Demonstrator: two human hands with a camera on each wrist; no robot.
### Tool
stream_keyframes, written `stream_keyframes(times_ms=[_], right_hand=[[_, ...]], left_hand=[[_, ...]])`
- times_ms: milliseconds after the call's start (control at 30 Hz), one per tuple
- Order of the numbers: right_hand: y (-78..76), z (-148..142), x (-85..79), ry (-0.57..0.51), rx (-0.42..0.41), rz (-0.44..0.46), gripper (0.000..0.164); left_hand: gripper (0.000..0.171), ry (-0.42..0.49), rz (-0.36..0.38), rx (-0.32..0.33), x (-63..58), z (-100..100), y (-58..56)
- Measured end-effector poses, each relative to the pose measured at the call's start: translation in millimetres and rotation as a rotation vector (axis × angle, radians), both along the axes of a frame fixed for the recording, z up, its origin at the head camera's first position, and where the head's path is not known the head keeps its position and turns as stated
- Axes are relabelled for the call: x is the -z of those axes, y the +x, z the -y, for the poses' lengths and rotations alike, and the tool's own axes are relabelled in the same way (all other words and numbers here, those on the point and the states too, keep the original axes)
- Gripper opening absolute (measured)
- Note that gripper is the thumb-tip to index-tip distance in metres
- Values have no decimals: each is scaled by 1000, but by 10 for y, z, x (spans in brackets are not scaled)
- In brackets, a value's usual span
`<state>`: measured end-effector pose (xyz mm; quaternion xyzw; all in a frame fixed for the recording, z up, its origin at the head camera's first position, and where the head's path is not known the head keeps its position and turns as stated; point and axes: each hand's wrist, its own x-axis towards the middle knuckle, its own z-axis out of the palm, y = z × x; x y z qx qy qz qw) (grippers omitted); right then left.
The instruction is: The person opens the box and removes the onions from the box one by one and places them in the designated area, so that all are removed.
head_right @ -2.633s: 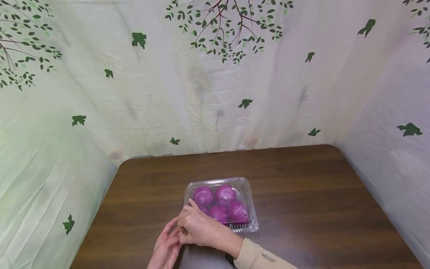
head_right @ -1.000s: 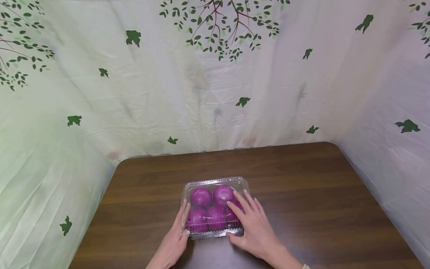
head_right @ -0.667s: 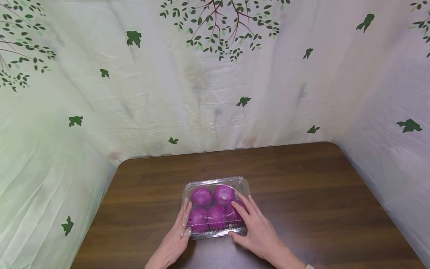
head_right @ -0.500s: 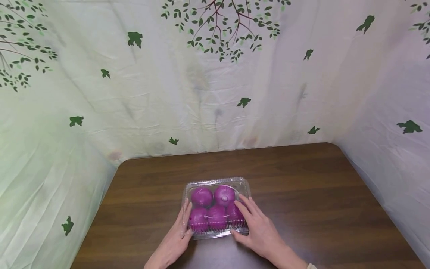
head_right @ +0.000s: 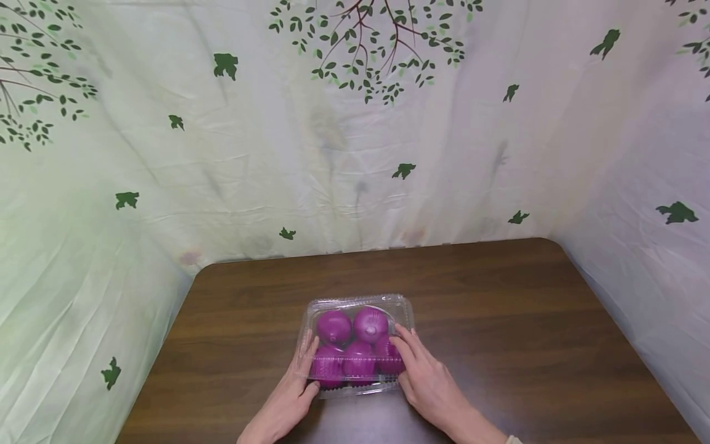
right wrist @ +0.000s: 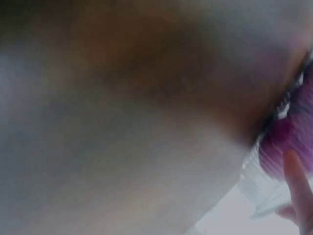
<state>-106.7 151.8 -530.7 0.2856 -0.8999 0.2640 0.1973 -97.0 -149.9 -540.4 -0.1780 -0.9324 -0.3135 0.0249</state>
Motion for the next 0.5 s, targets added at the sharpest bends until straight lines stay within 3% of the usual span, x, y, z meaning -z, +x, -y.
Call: stream_keyframes(times_ms=[133, 233, 500], right_hand=[[-21, -36, -78, 24, -18, -7, 61], [-56, -97, -205, 47, -29, 38, 63], [-274, -330, -648, 85, -106, 333, 66]], left_hand=[[79, 27, 14, 16, -16, 13, 18], [86, 25, 43, 10, -35, -1, 30], [89, 16, 73, -29, -50, -21, 18]])
